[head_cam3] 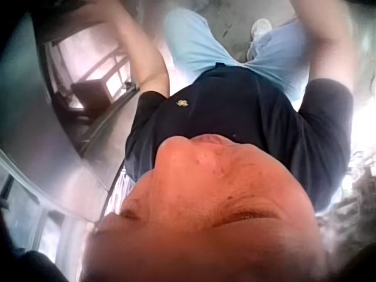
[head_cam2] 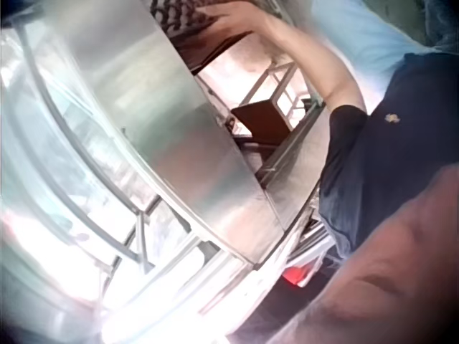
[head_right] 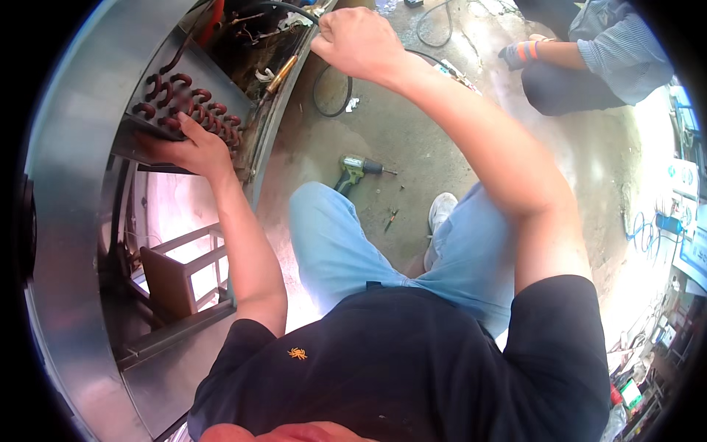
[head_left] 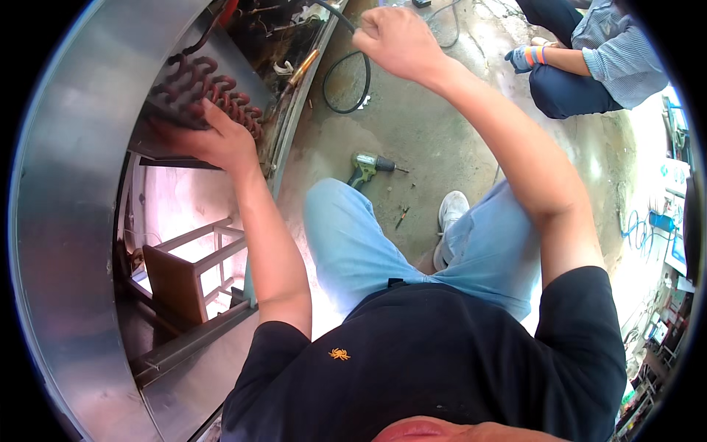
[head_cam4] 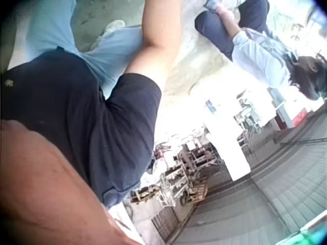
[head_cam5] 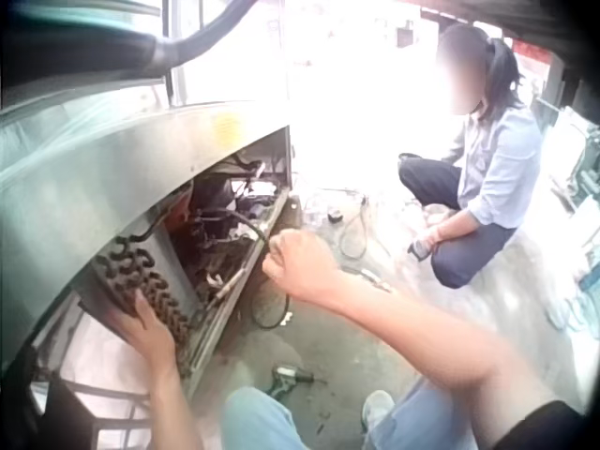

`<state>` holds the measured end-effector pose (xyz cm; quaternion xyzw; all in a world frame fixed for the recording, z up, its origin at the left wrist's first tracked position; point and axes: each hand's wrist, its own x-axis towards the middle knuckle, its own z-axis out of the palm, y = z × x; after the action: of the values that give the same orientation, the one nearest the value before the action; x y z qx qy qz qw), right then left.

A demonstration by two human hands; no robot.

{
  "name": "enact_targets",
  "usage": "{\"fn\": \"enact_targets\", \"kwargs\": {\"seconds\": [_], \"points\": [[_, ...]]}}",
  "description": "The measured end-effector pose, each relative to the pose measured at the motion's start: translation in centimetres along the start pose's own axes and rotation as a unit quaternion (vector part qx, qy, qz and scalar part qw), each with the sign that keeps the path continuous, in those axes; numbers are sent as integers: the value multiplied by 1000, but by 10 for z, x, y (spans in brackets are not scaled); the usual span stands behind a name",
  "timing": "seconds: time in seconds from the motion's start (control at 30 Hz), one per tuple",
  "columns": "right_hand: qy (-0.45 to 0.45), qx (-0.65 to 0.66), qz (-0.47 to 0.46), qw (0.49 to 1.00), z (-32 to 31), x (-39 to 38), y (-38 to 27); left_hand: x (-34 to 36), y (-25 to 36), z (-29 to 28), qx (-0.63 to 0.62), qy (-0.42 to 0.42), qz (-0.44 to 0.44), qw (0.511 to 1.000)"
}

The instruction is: The person kneels on the floor and uses a soldering iron to heat and secure a copper pipe connected to a metal heat exchanger unit. They repeatedly apply heat to the joint and adjust the pipe's position while a coworker observes nearby.

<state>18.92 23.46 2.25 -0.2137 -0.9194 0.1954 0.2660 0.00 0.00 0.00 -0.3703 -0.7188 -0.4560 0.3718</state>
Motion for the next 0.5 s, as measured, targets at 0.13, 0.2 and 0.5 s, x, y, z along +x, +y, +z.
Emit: {"fn": "enact_targets", "kwargs": {"seconds": [0.13, 0.2, 0.5], "points": [[-53, 111, 51, 991, 0, -11, -2, 3, 6, -5, 18, 1, 13, 1000], [-70, 172, 84, 979, 2, -18, -6, 1, 6, -3, 26, 9, 18, 999], [-319, 120, 21, 940, 112, -17, -20, 3, 2, 0, 78, 3, 27, 997]]}}
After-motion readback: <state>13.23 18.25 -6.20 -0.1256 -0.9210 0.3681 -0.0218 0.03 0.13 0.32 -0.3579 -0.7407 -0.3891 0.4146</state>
